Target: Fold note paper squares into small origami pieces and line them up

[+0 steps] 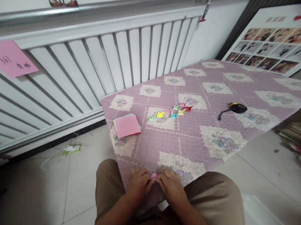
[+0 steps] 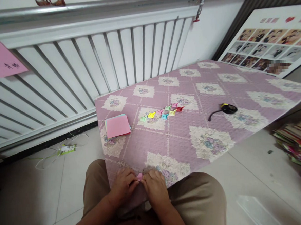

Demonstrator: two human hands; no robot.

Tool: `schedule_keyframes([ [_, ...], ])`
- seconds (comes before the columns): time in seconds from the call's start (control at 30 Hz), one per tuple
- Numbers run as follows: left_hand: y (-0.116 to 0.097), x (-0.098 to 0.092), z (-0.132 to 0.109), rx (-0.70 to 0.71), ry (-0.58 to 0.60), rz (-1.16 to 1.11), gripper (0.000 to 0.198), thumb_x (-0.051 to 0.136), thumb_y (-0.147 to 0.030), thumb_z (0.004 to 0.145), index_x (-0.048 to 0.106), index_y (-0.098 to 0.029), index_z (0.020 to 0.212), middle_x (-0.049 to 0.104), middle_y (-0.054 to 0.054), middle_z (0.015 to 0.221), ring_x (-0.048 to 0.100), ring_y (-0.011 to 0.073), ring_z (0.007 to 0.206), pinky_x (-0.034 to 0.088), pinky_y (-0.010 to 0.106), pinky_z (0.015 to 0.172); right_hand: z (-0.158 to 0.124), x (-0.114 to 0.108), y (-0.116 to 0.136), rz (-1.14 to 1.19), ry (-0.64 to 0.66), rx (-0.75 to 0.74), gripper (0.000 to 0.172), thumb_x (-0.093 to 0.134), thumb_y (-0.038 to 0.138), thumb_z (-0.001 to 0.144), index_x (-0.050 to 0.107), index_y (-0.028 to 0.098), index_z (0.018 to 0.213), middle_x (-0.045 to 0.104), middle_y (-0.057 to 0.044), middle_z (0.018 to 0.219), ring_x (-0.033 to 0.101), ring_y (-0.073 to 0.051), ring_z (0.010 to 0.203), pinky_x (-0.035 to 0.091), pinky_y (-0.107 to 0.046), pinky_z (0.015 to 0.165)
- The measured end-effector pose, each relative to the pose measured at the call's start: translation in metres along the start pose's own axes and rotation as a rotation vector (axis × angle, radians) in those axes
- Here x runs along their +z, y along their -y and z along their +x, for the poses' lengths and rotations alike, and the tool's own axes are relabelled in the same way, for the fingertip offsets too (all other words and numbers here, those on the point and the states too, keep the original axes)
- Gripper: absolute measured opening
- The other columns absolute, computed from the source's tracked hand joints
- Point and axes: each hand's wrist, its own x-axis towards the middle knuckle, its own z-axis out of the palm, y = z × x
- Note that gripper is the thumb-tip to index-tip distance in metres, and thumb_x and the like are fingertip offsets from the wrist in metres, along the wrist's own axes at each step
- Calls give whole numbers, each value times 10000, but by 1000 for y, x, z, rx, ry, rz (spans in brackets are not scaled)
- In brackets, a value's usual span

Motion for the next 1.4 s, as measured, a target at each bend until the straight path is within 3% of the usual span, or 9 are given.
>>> schedule_keyframes([
  [0.3, -7, -1, 4, -69, 28, 48, 272, 459, -323, 933, 615, -194, 751, 598, 37, 849, 525, 196, 865, 353, 333, 805, -3, -3, -5, 27, 14, 19, 242, 487, 346, 918, 562, 231, 718, 586, -24, 770, 514, -207, 759, 334, -332, 698],
  [0.57, -14, -16, 20, -165, 176, 132, 320, 451, -371, 933, 636, -190, 744, 618, 45, 854, 554, 201, 839, 373, 319, 737, 3, -6, 0, -30, 42, 66, 335, 411, 368, 950, 579, 231, 694, 599, -33, 759, 521, -203, 755, 313, -336, 697],
  [0.93, -18, -25, 34, -163, 360, 260, 330, 411, -341, 951, 675, -148, 909, 648, 105, 930, 609, 245, 875, 445, 336, 731, 10, -14, 7, -37, 106, 157, 243, 528, 314, 897, 599, 225, 683, 617, -26, 794, 539, -194, 769, 312, -324, 711],
  [1.4, -18, -30, 38, -162, 437, 267, 326, 405, -370, 948, 656, -163, 939, 660, 94, 958, 622, 251, 893, 461, 337, 747, 13, -12, 7, -76, 106, 162, 245, 560, 317, 879, 591, 229, 652, 618, -19, 754, 543, -199, 739, 295, -323, 673],
])
